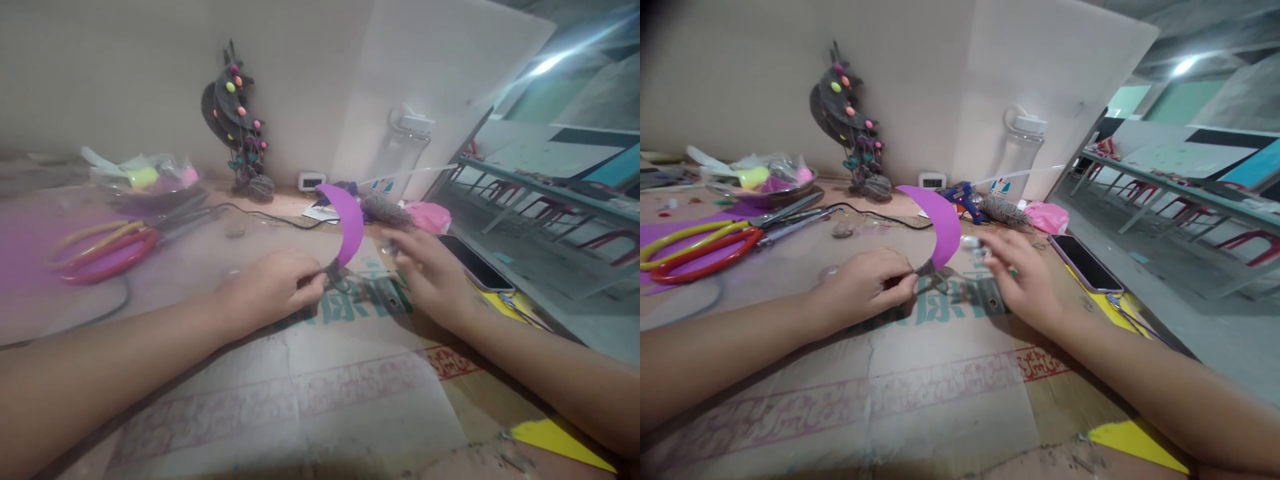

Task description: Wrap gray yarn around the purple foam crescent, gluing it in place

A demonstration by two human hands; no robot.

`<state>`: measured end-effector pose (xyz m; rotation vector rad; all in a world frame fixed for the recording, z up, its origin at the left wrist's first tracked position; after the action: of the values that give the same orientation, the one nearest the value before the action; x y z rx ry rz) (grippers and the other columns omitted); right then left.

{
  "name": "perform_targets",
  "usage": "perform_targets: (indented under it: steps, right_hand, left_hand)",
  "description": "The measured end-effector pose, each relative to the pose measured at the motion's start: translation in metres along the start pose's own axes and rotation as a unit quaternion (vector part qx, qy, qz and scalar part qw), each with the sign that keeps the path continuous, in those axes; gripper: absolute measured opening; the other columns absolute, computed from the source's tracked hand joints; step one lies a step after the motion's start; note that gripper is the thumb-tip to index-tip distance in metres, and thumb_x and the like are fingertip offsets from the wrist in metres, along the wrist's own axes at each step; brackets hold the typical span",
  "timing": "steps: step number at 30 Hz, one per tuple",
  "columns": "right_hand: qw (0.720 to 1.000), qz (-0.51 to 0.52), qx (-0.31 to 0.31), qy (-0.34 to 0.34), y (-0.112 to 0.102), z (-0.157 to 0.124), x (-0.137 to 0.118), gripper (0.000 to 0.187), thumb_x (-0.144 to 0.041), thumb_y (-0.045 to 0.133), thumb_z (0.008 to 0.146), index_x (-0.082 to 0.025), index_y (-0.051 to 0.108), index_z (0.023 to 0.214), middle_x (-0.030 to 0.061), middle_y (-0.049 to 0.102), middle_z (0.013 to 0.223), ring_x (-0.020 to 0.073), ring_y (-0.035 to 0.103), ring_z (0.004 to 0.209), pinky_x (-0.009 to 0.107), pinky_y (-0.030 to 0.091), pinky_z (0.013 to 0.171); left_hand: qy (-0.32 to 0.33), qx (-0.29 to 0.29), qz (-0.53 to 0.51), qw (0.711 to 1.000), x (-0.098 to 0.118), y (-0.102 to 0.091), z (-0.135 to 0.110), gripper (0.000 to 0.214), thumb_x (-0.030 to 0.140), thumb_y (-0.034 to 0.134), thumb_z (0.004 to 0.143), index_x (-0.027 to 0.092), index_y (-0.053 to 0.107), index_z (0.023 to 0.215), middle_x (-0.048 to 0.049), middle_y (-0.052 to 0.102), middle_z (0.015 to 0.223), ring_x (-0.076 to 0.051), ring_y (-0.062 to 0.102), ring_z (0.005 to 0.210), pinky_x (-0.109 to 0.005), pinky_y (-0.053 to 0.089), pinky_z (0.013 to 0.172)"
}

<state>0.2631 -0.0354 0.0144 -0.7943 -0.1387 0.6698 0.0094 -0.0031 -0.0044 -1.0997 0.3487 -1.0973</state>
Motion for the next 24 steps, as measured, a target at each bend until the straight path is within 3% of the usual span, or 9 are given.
perform_targets:
  steps: [2,5,11,15,24]
  right_hand:
    - [0.988,-0.046,-0.095,-0.112,-0.004,0.000,-0.016,0.031,-0.021,0.049,0.093,-0.017,0.062,0.122,0.0081,0.066,0.087,0.0178,0.060,0.077,0.032,0.049,0.068]
    - [0.974,-0.076,-0.120,-0.179,-0.007,0.002,-0.030,0.032,-0.016,0.049,0.092,-0.015,0.061,0.123,0.0066,0.064,0.081,0.0151,0.057,0.069,0.027,0.045,0.060]
    - [0.977,-0.094,-0.144,-0.130,-0.005,0.005,-0.031,0.031,-0.017,0.047,0.094,-0.015,0.062,0.120,0.0066,0.066,0.083,0.0139,0.059,0.069,0.025,0.044,0.059]
    - [0.975,-0.111,-0.155,-0.112,-0.003,0.006,-0.033,0.028,-0.020,0.050,0.092,-0.013,0.065,0.115,0.0069,0.068,0.084,0.0133,0.060,0.068,0.024,0.044,0.057]
    - [0.982,-0.071,-0.127,-0.123,0.007,-0.001,-0.029,0.027,-0.020,0.049,0.094,-0.010,0.066,0.112,0.0078,0.067,0.082,0.0144,0.060,0.070,0.024,0.046,0.060]
  left_hand:
    - [-0.002,0.000,0.023,1.000,0.000,0.001,-0.001,0.031,0.027,0.046,0.091,0.018,0.056,0.063,0.0008,0.058,0.060,-0.014,0.051,0.061,-0.027,0.038,0.064]
    - [0.008,0.003,0.059,0.998,0.000,0.003,-0.002,0.031,0.028,0.045,0.092,0.018,0.056,0.065,-0.0001,0.058,0.061,-0.015,0.051,0.062,-0.029,0.040,0.067]
    - [0.057,-0.011,0.117,0.991,0.006,0.003,-0.003,0.031,0.025,0.042,0.094,0.017,0.059,0.069,-0.0027,0.062,0.068,-0.016,0.054,0.067,-0.033,0.042,0.074]
    - [0.071,0.010,0.128,0.989,0.007,0.004,-0.003,0.032,0.026,0.042,0.093,0.018,0.059,0.068,-0.0027,0.062,0.065,-0.017,0.055,0.064,-0.034,0.042,0.069]
    - [0.107,0.017,0.176,0.978,0.006,0.008,-0.003,0.034,0.026,0.039,0.096,0.017,0.060,0.071,-0.0035,0.064,0.066,-0.017,0.057,0.064,-0.035,0.042,0.069]
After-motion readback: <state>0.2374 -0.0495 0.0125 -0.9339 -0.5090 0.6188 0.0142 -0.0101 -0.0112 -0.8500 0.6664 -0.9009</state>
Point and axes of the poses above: each hand's wrist, its own z-axis towards the middle knuckle, its own y-axis out of the palm, x = y × z, the point moved 1 cm from there along z, towards the middle knuckle
